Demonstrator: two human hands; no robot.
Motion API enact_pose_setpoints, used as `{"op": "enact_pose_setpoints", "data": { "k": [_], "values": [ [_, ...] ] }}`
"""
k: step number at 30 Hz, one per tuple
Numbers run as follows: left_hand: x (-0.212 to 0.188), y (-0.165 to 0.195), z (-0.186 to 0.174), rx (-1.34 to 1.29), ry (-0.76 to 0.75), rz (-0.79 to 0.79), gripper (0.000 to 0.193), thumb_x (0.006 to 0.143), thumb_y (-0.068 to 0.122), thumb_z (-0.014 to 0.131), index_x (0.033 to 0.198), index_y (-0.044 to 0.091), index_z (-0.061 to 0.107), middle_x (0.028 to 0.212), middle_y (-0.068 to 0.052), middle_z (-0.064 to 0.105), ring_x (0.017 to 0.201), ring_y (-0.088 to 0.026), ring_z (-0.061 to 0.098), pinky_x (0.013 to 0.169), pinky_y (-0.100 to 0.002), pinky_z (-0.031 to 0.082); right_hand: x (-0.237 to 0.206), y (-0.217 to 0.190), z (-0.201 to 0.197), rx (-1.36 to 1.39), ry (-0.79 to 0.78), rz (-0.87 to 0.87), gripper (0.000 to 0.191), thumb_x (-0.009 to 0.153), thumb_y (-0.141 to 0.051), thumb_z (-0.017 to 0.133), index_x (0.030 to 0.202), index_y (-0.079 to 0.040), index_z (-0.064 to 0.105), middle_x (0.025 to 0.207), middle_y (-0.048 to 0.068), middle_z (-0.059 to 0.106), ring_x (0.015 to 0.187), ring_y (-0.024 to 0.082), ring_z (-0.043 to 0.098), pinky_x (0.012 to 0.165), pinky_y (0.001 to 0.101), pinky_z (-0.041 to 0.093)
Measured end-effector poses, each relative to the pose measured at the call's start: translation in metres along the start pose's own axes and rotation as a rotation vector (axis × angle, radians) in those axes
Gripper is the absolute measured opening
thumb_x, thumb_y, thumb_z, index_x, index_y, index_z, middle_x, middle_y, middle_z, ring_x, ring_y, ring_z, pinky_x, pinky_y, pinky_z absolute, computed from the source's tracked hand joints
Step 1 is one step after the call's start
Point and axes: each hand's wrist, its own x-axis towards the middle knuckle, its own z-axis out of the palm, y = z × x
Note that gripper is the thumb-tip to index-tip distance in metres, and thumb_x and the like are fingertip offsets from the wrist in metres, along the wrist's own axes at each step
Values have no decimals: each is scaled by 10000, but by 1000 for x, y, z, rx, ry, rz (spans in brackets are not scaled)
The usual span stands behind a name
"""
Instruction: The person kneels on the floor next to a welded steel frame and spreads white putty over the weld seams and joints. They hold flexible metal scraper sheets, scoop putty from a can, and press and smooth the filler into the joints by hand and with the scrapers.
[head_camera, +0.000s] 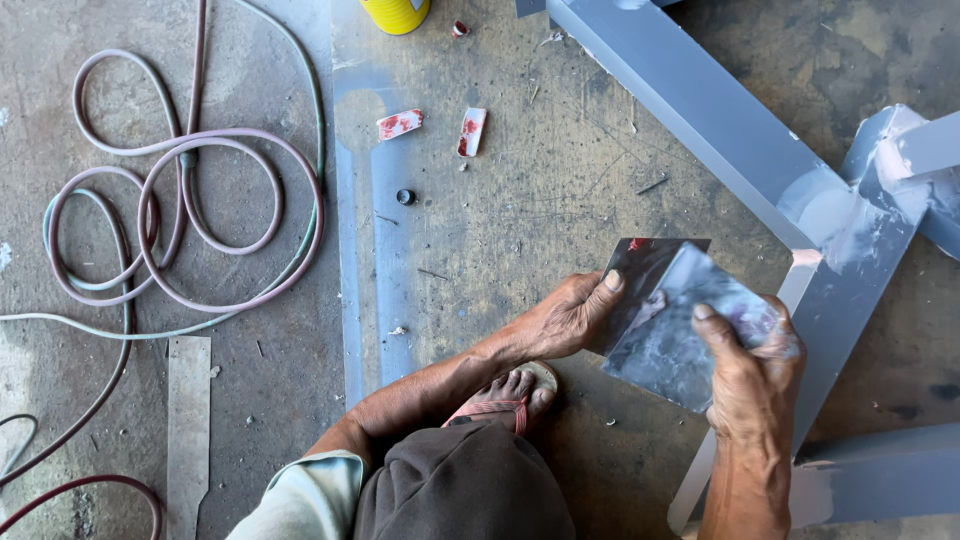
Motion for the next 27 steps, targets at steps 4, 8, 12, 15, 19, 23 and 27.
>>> {"op": "enact_pose_setpoints", "data": {
  "k": [4,8,12,15,19,23,27],
  "values": [
    [7,3,-1,-142,-54,-75,713,993,647,282,1225,61,616,829,-30,664,740,-100,630,595,-306,531,-6,-9,5,-263,-79,50,185,904,-149,791,1017,-80,663,869,33,722,742,120,640,655,297,527],
    [10,-3,-5,-142,14,-148,765,1073,643,267,1110,-26,636,804,-68,609,709,-143,610,603,-333,538,-9,-12,7,-457,-148,127,183,887,-190,806,929,-70,674,782,60,696,678,142,604,581,313,487],
    [14,-7,-13,-56,105,-123,779,1095,641,271,1108,-40,648,897,-45,618,866,-119,565,749,-312,514,-3,-12,-5,-316,-224,129,156,891,-188,794,922,-81,685,813,53,723,686,154,646,584,319,527],
    [16,-5,-16,-163,118,-53,751,1032,654,272,1168,-1,614,953,-9,661,924,-105,599,834,-288,532,1,-7,-7,-144,-58,19,170,918,-180,788,1021,-98,681,921,34,731,772,137,669,662,309,555],
    [17,1,-13,-33,140,-107,748,1087,621,259,1147,-27,628,908,-43,602,881,-130,551,778,-326,509,-5,1,8,-184,-94,37,188,902,-164,784,998,-70,653,870,67,708,704,160,635,572,340,547],
    [18,1,-14,-243,152,-177,692,1060,586,259,1179,7,618,894,-41,633,841,-139,581,739,-339,531,-11,2,8,-366,-255,138,130,879,-149,770,954,-76,692,841,70,763,740,154,700,637,306,574],
    [21,-3,-17,-180,196,-27,697,1090,590,276,1178,-15,610,998,-33,650,955,-108,579,864,-315,533,-2,6,-5,-134,-195,29,185,925,-205,795,991,-89,666,928,47,741,800,152,690,701,329,586]
  ]
}}
